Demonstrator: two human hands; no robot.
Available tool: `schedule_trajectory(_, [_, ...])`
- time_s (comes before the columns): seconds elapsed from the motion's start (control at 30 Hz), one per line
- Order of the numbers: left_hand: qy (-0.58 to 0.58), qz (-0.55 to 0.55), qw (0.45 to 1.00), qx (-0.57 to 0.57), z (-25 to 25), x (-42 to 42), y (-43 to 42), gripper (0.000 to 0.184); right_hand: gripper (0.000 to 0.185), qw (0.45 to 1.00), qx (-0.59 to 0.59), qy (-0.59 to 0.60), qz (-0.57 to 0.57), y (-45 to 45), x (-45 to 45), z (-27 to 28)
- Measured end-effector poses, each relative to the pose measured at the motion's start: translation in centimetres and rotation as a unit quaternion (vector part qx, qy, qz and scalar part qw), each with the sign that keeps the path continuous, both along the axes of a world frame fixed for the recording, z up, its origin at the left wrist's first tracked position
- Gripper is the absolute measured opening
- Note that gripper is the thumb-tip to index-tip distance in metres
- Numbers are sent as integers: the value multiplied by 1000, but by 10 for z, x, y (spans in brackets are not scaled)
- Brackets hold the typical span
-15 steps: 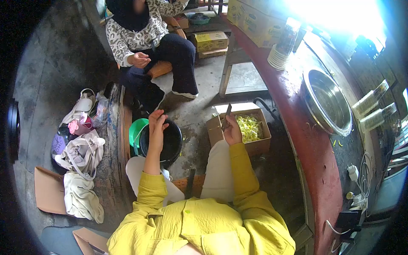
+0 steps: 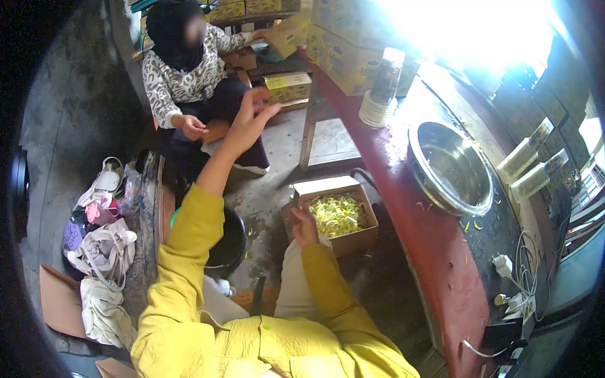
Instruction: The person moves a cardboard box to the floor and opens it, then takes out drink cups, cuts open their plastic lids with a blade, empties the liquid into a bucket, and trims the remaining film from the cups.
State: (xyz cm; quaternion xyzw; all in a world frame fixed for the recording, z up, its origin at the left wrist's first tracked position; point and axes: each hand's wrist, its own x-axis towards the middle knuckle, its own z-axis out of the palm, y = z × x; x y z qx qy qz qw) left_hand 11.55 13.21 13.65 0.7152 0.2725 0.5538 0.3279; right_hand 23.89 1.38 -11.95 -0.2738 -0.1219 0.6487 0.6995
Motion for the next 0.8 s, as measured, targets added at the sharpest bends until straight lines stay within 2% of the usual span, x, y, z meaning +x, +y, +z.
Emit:
schedule_trajectory(0.07, [69,47,994,67,37,33,23,59,41,1000,5,0,9,-5,2,8])
schedule_trajectory(0.13, [66,28,985,156,61,67,66,68,42,1000,7,-1,19,-7,3,12])
schedule_trajectory(0.2, [89,29,980,175,93,101,86,74,44,1000,-17,-8,-9,-4,11,1])
schedule_trajectory(0.3, [173,113,942,264,128,146,111,81,45,998,-47,7,-31,0,19,-7])
schedule_trajectory(0.4, [190,167,915,314,146,190,141,87,43,998,-58,-3,-36,7,26,-22])
schedule_trajectory(0.47, [188,155,922,301,156,207,153,94,43,997,-67,12,-45,10,30,-32])
schedule_trajectory(0.57, [206,198,897,337,155,223,176,98,43,994,-88,31,-60,14,35,-32])
schedule_trajectory(0.67, [198,223,870,391,153,233,209,103,42,995,-69,14,-66,25,31,-63])
schedule_trajectory(0.7, [176,214,876,395,153,234,214,103,42,996,-69,12,-49,28,32,-66])
schedule_trajectory(0.77, [186,237,864,403,148,232,221,90,43,994,-92,-8,-52,29,32,-73])
schedule_trajectory(0.8, [216,268,844,410,148,223,213,78,44,993,-101,-19,-55,31,34,-72])
